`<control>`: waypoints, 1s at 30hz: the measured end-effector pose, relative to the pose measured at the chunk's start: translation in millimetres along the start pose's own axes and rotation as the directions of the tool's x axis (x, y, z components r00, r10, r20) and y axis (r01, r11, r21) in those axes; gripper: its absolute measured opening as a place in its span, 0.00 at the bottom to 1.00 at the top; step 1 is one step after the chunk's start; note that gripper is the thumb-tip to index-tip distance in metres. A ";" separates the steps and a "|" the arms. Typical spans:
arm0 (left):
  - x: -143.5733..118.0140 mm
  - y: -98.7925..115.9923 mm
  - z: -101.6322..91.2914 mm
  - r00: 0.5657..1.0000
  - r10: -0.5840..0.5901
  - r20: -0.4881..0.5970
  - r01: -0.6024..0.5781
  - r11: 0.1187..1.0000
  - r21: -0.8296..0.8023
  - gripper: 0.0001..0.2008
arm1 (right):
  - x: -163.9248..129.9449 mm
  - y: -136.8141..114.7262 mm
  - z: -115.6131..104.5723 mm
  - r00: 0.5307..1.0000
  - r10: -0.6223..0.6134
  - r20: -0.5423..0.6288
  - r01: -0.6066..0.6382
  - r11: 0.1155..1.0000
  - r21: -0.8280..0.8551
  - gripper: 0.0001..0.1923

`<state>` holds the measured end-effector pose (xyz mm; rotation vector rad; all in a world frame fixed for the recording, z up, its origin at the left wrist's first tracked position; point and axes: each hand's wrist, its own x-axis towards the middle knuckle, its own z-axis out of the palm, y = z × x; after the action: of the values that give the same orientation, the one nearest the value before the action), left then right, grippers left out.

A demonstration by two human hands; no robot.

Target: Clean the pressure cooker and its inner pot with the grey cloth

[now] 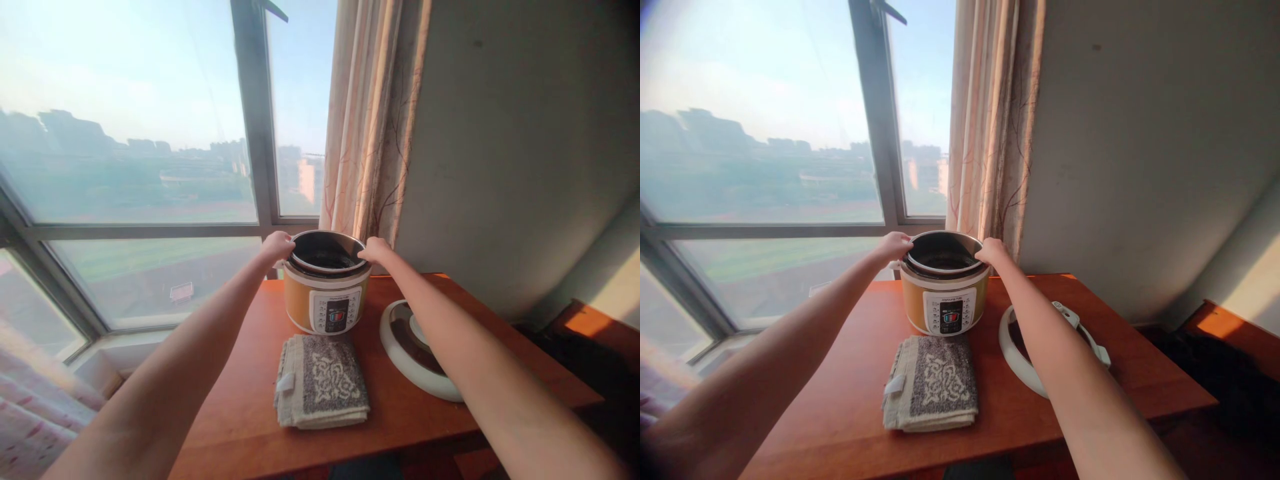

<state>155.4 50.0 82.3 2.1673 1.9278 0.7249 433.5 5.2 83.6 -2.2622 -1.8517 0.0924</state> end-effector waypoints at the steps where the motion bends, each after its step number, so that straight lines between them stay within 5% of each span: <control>1: 0.9 -0.1 0.6 1.000 -0.007 -0.006 0.007 1.000 -0.008 0.14 | -0.9 0.8 0.0 1.000 -0.001 0.004 0.001 1.000 0.002 0.20; 17: -12.0 3.8 2.3 0.996 0.087 -0.034 -0.082 0.988 0.129 0.13 | -17.1 13.8 8.8 0.996 -0.086 -0.030 0.086 0.996 -0.027 0.20; 24: -36.8 3.6 -1.0 0.961 0.181 -0.210 -0.160 0.981 0.114 0.20 | -44.2 18.5 8.3 0.983 -0.090 -0.162 0.085 0.996 -0.040 0.23; 27: -54.0 -1.1 -2.9 0.895 0.379 -0.234 -0.399 0.916 -0.040 0.17 | -59.2 26.2 11.4 0.907 -0.286 -0.310 0.304 0.953 0.009 0.23; 30: -69.6 -6.9 -1.2 0.821 0.549 -0.160 -0.571 0.784 -0.244 0.17 | -65.5 39.3 18.2 0.677 -0.620 -0.397 0.694 0.717 0.065 0.20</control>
<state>144.8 -16.3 62.8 2.5544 1.0812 1.1112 454.4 -63.6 52.0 -1.2361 -2.1954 -0.2114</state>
